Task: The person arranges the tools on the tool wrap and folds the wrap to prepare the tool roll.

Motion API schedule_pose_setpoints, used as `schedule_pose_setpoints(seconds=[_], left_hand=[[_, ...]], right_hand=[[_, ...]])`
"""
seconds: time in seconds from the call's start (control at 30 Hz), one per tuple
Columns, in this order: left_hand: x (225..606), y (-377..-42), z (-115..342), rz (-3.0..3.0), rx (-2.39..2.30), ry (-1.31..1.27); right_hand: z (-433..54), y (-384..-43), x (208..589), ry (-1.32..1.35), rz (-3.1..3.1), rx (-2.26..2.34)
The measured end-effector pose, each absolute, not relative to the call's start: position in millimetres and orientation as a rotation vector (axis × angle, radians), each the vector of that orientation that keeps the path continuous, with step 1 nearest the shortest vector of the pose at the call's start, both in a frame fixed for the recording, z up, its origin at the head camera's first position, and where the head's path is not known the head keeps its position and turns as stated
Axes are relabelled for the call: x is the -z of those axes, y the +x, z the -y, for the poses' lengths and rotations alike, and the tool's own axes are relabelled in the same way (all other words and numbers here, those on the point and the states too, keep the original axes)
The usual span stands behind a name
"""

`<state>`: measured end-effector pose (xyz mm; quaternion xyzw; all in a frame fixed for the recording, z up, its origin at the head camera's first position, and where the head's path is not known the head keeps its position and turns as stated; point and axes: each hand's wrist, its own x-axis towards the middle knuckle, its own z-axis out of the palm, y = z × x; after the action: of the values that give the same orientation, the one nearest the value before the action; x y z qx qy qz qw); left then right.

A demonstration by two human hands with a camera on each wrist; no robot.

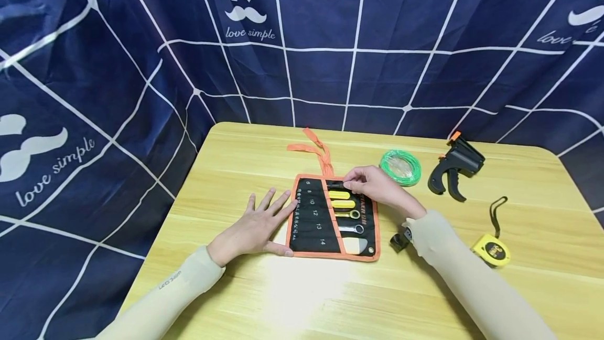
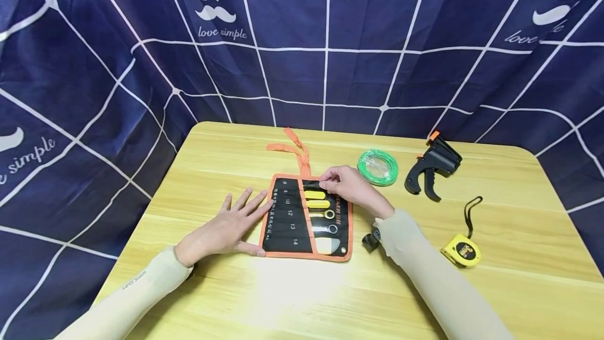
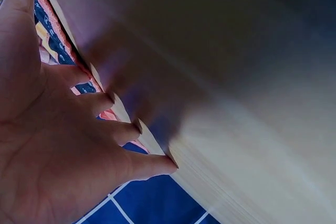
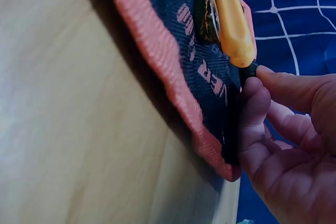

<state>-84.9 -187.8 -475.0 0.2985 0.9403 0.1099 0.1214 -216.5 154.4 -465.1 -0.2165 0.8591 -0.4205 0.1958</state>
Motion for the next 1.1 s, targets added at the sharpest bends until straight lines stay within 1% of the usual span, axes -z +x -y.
schedule_pose_setpoints(seconds=[0.2,0.53,0.8,1.1], left_hand=[[475,-85,187,-2.75,-0.291,0.867],[475,-85,187,-2.758,-0.294,0.88],[475,-85,186,-2.753,-0.301,0.877],[472,-85,186,-2.74,-0.283,0.859]], right_hand=[[-145,-217,466,-0.577,-2.439,1.18],[-138,-215,467,-0.428,-2.378,1.267],[-127,-213,467,-0.467,-2.401,1.215],[-127,-213,471,-0.439,-2.335,1.289]])
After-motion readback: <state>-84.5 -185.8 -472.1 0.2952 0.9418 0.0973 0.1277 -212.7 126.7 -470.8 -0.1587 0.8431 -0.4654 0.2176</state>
